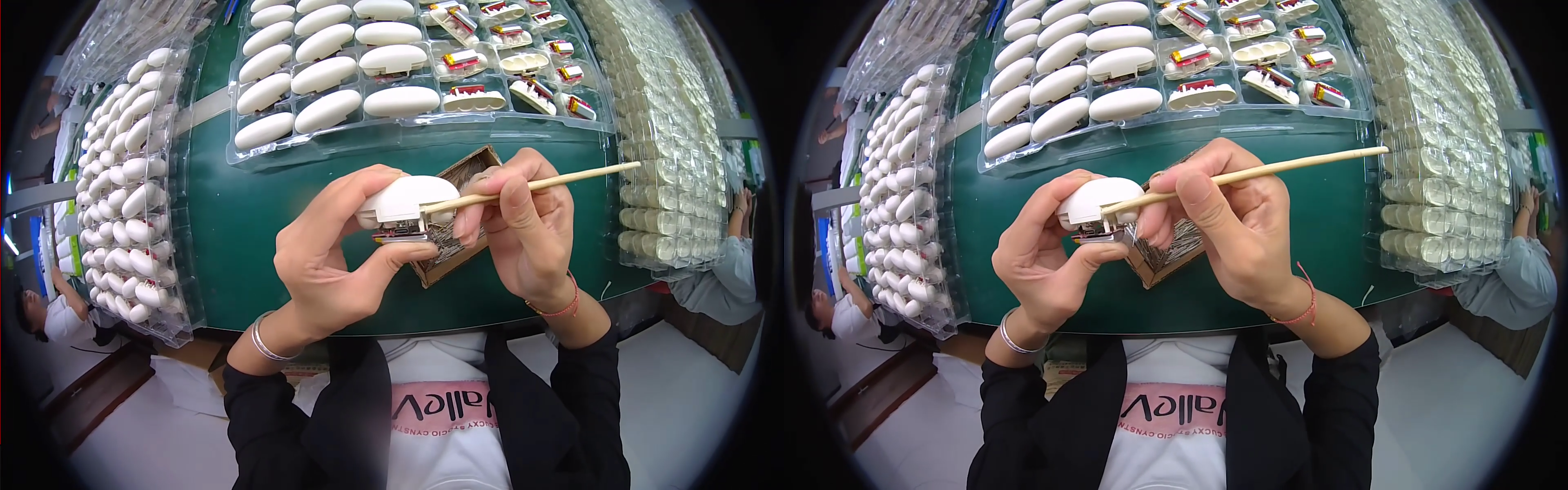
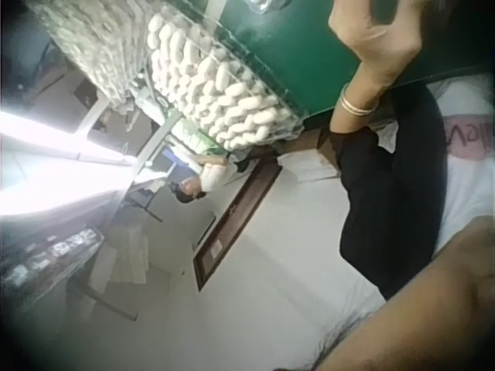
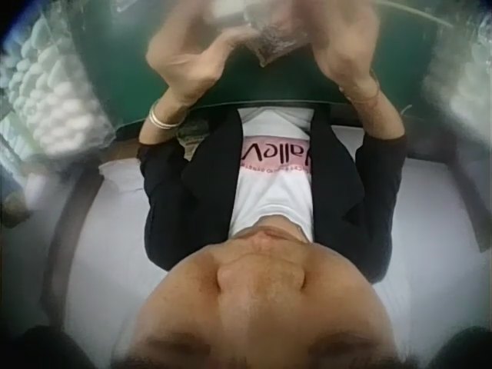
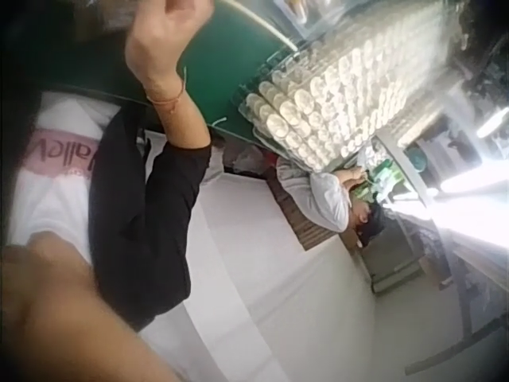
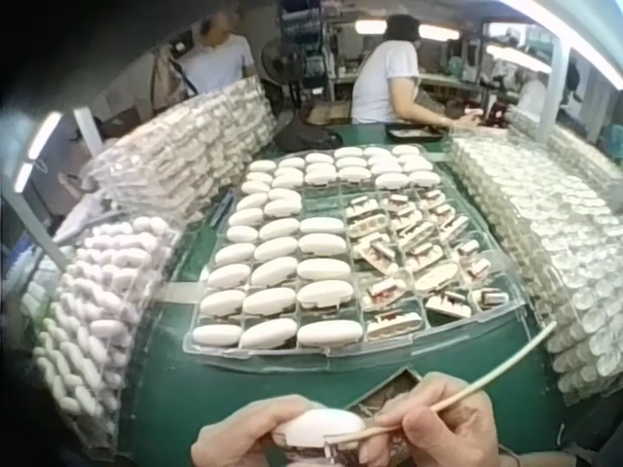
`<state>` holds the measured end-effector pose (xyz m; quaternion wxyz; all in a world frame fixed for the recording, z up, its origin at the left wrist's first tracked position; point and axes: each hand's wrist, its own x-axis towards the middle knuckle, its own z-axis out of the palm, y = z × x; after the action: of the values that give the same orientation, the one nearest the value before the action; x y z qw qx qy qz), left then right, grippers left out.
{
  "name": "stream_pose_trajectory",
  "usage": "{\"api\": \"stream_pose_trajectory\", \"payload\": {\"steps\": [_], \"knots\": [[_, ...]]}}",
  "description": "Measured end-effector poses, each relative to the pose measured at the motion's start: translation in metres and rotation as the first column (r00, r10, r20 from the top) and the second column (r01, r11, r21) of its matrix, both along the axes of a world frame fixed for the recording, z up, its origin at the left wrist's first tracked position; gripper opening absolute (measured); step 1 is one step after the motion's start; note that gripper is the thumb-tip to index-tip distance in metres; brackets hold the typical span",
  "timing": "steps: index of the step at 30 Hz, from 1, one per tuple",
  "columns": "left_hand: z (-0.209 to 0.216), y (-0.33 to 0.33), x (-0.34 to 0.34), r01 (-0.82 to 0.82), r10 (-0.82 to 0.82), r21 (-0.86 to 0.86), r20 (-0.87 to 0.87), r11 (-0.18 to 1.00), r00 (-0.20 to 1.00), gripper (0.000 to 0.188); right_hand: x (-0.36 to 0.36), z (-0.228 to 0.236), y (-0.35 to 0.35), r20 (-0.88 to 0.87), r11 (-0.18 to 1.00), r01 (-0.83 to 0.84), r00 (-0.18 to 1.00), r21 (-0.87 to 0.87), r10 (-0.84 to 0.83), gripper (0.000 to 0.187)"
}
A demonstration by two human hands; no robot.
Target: The person assembles electronic devices by fitting electronic components and plastic casing parts together by hand and positioning components using a wooden stick.
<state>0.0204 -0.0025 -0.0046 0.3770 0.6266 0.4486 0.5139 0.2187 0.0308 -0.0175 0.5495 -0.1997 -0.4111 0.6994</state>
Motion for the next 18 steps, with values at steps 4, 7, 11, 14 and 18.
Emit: {"api": "stream_pose_trajectory", "payload": {"steps": [4, 7, 11, 14, 18], "knots": [[-0.0011, -0.0002, 0.0012, -0.019, 0.02, 0.045, -0.031, 0.999, 0.999, 0.054, -0.0004, -0.0028, -0.0009, 0.077, 0.993, 0.037, 0.996, 0.113, -0.046, 0.022], [-0.0017, 0.0006, 0.0001, -0.05, 0.062, 0.115, -0.107, 0.992, 0.992, 0.053, -0.0023, -0.0013, -0.0013, 0.098, 0.992, 0.055, 0.993, 0.117, -0.067, 0.022], [-0.003, 0.0002, -0.0001, -0.054, 0.07, 0.115, -0.136, 0.992, 0.988, 0.053, -0.0007, -0.0004, -0.0022, 0.164, 0.987, 0.075, 0.982, 0.139, -0.097, 0.022], [-0.0037, 0.0014, -0.0007, -0.042, 0.082, 0.202, -0.192, 0.978, 0.978, 0.053, 0.003, 0.0016, 0.0016, 0.142, 0.999, 0.0, 0.99, 0.041, -0.006, 0.021], [-0.0003, 0.0008, 0.0036, 0.001, 0.005, 0.08, -0.078, 0.997, 0.997, 0.054, 0.0054, 0.0059, 0.0041, -0.011, 1.0, -0.03, 0.999, -0.007, 0.03, 0.021]]}}
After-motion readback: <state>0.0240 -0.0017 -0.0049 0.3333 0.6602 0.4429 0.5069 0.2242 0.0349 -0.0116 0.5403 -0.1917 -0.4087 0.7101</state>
